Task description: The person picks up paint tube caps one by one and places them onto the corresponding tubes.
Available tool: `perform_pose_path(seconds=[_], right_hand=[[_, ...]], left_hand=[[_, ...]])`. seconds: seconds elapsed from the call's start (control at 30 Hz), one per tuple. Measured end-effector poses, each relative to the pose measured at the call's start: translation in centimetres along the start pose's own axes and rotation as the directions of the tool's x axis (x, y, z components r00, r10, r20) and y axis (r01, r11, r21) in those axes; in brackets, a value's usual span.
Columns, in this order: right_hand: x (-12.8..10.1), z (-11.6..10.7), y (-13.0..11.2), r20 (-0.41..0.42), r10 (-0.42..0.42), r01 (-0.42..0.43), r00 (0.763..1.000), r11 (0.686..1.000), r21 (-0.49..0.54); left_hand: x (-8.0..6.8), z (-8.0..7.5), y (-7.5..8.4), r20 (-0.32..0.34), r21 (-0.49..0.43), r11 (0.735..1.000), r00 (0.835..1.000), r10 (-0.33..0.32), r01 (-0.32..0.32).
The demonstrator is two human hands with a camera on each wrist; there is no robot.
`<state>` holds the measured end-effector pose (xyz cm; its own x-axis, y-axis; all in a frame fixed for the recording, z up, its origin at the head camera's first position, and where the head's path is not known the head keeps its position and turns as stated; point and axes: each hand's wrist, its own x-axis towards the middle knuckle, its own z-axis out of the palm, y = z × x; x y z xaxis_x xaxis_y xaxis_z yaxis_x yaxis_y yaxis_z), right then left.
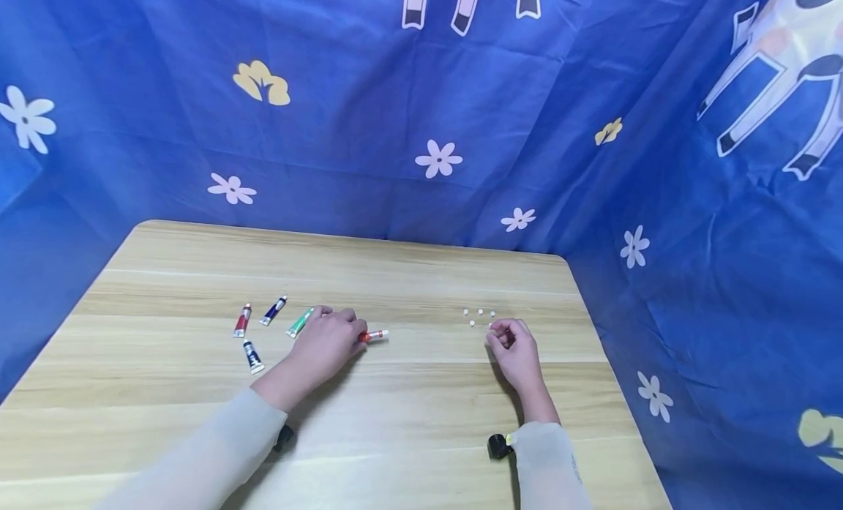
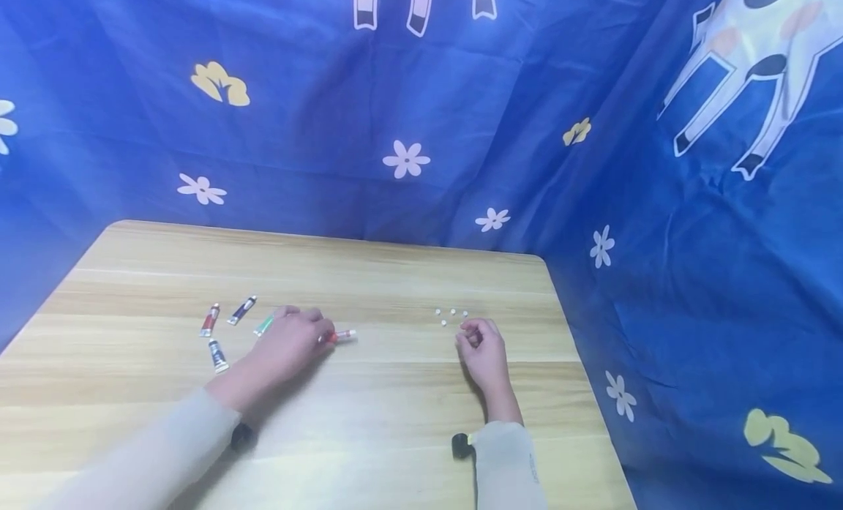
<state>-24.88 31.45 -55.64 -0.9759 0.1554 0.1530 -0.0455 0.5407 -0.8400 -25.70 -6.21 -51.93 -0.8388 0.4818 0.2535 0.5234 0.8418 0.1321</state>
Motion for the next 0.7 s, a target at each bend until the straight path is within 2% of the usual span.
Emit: perform_pose_path(seconds=[0.2,0.37,0.57,0.7], right_hand=[[0.5,-0.3,0.8,-0.009,0.034,-0.034,0.999,0.998,-0.055],[1.0,-0.3,1.6,-0.009,0.074,-0.075,0.997,0.994,-0.080],[1.7,-0.2,2.0,0.008,0.139,-0.138,0.990,0.988,-0.072],[2.3,-0.2,2.0,0.019,0.152,-0.150,0.988,0.984,-0.095]], left_hand=[[1.9,-0.1,-1.0,-0.009,0.024,1.000,1.000,0.016,-0.016],[3.2,0.0,-1.4,0.042,0.031,0.999,0.999,0.035,-0.036],[4.5,0.8,-2.4,0.084,0.022,1.000,0.996,0.020,-0.022],[5.2,1.2,-3.1,0.107,-0.004,1.000,0.994,0.020,-0.020]])
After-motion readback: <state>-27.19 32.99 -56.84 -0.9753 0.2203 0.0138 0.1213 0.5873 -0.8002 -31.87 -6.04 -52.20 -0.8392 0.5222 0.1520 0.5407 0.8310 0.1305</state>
